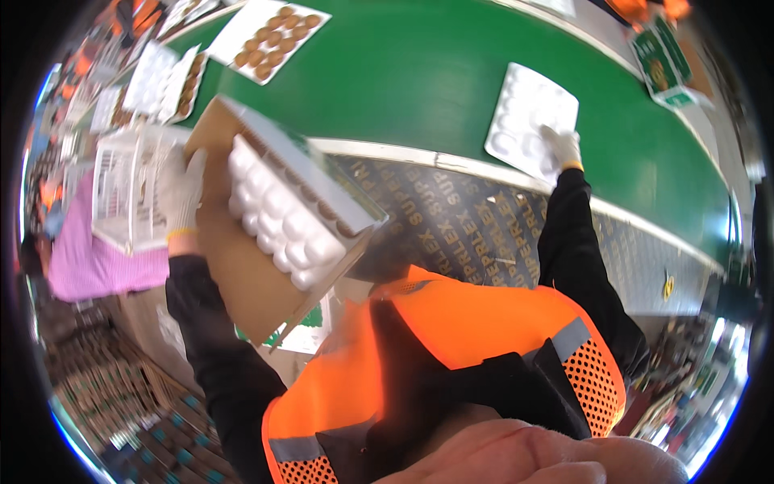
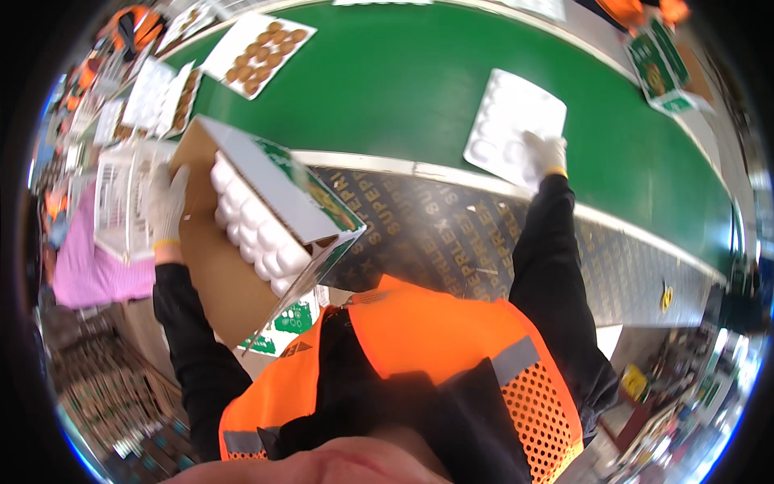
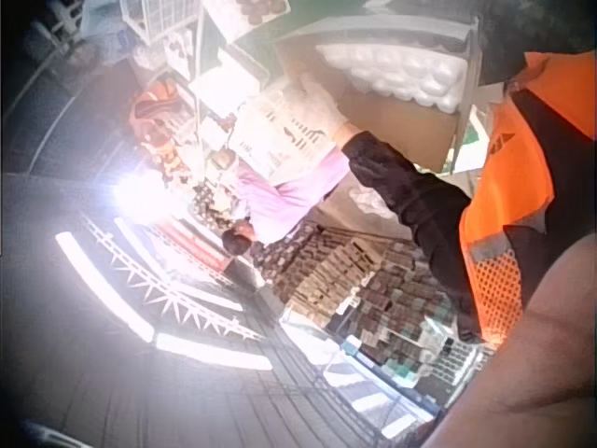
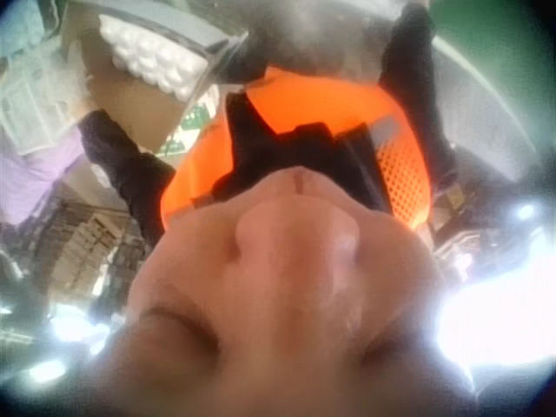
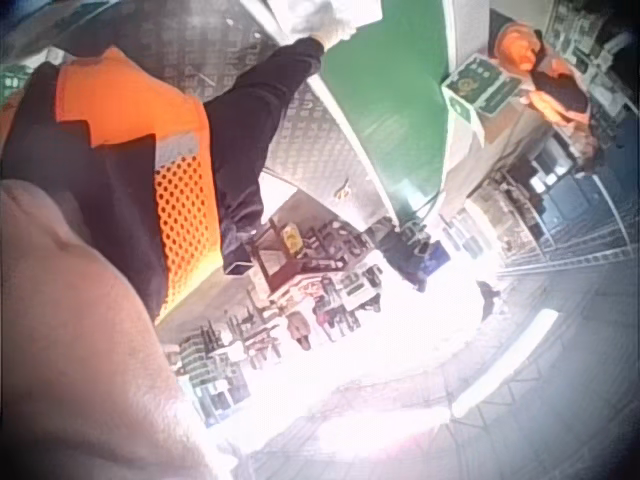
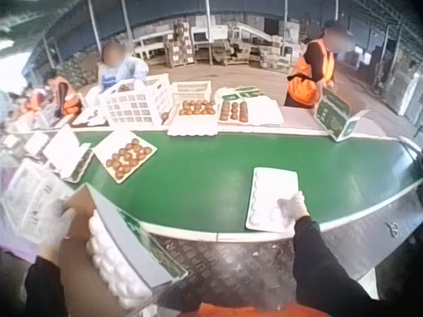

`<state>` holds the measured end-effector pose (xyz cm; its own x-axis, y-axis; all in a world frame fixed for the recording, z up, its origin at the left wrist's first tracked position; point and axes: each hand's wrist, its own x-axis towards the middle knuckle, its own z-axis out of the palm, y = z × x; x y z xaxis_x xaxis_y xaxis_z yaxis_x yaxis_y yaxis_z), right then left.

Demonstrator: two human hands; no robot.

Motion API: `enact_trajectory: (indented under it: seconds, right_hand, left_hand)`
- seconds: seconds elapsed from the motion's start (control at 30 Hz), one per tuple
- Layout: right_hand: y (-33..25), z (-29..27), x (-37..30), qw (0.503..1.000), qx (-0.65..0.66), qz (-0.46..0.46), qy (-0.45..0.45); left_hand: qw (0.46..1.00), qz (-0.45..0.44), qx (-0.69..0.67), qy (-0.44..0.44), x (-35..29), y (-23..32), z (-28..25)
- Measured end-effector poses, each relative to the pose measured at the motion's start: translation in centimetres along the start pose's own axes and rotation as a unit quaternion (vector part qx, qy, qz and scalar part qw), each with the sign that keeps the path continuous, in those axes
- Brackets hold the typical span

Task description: The person repeatedly places white foam inserts into cardboard boxes, then picks up trays of kiwis from a green conveyor belt and puts them into the boxes. The person closes the boxes and moves them aside, continuing the cycle with new boxes and trays.

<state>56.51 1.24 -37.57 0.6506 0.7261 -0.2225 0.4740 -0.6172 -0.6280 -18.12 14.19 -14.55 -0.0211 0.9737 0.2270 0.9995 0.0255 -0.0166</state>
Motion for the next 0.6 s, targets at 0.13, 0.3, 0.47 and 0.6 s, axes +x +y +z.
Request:
enact_trajectory:
  seconds: [0.13, 0.3, 0.47, 0.6]
  right_hand:
    - [2.5, 1.2, -1.6, 0.858, 0.482, 0.12, -0.129]
    - [1.6, 5.3, -3.8, 0.818, 0.566, 0.094, -0.041]
    - [-3.6, 3.3, -5.8, 0.867, 0.495, 0.039, -0.049]
    - [-11.2, -0.1, -9.5, 0.83, 0.552, -0.022, -0.079]
  left_hand:
    - [0.999, -0.025, 0.006, -0.02, -1.0, 4.0, -2.5]
    - [0.995, 0.061, -0.072, 0.045, -5.6, 2.2, -6.0]
    - [0.92, -0.092, -0.368, 0.103, -14.2, 0.9, -5.5]
    - [0.811, -0.204, -0.542, 0.079, -19.9, -1.2, 0.8]
